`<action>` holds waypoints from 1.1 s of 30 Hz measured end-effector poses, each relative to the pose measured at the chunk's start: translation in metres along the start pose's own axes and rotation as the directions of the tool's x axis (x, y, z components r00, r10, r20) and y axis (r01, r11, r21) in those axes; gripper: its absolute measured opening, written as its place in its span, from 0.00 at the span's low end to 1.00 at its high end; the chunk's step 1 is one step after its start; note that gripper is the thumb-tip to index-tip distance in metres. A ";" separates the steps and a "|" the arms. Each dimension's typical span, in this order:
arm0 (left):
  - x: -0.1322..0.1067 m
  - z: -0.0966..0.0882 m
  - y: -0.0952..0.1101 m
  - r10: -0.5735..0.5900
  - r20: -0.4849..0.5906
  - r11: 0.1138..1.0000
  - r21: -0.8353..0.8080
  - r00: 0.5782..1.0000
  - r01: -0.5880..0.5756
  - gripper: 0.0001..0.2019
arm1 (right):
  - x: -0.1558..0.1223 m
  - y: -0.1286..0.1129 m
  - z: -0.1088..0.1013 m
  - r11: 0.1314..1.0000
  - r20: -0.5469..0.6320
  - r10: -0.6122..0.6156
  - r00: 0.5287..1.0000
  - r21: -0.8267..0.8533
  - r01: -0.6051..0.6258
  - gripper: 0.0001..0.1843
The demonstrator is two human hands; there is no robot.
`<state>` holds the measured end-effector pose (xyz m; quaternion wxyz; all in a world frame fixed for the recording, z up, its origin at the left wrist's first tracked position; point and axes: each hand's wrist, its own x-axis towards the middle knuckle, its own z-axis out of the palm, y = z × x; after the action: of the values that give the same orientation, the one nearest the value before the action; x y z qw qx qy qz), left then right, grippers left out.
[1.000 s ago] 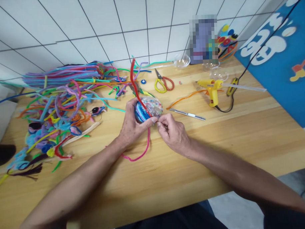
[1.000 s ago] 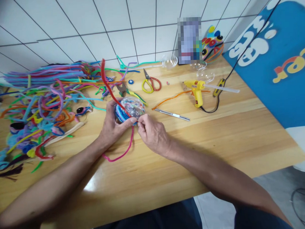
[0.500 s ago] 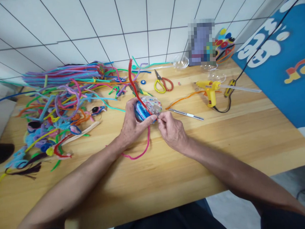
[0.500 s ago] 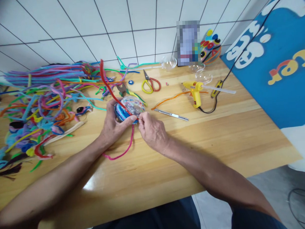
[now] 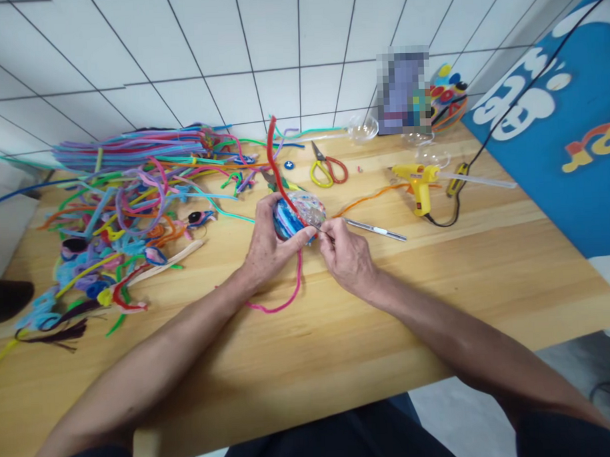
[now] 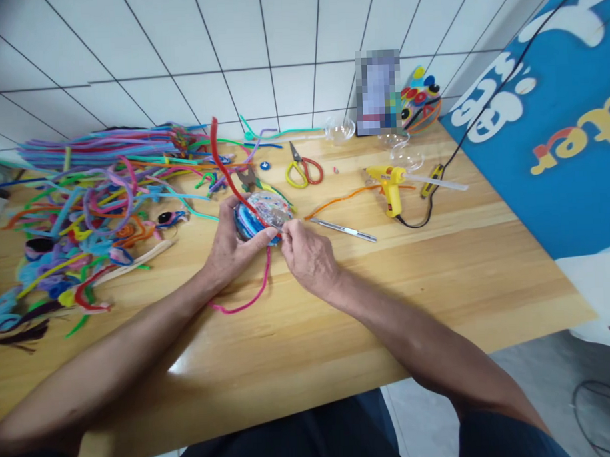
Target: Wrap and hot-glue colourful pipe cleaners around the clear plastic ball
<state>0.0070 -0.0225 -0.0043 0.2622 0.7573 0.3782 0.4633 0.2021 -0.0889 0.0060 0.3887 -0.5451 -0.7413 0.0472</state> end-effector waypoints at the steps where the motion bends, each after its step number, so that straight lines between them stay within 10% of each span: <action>1: 0.000 0.001 -0.001 0.000 -0.003 1.000 -0.003 1.000 0.000 0.40 | 0.001 0.000 -0.001 1.000 -0.007 -0.006 1.000 0.002 0.006 0.06; 16: 0.001 0.001 -0.004 0.017 -0.008 1.000 0.006 1.000 -0.017 0.43 | 0.013 0.011 -0.014 0.989 -0.119 0.098 0.988 0.119 -0.084 0.01; 24: 0.000 -0.001 -0.008 0.037 0.011 0.999 0.011 0.999 -0.037 0.42 | 0.006 0.007 -0.008 0.991 -0.073 -0.123 0.990 0.039 0.126 0.03; 33: 0.001 0.000 -0.003 0.111 0.038 0.993 0.022 0.993 -0.112 0.42 | 0.017 0.027 -0.012 0.992 -0.110 0.085 0.990 0.104 -0.073 0.02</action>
<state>0.0062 -0.0197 -0.0060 0.2337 0.7889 0.3358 0.4586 0.2288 -0.0680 0.0102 0.4551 -0.5557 -0.6924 0.0684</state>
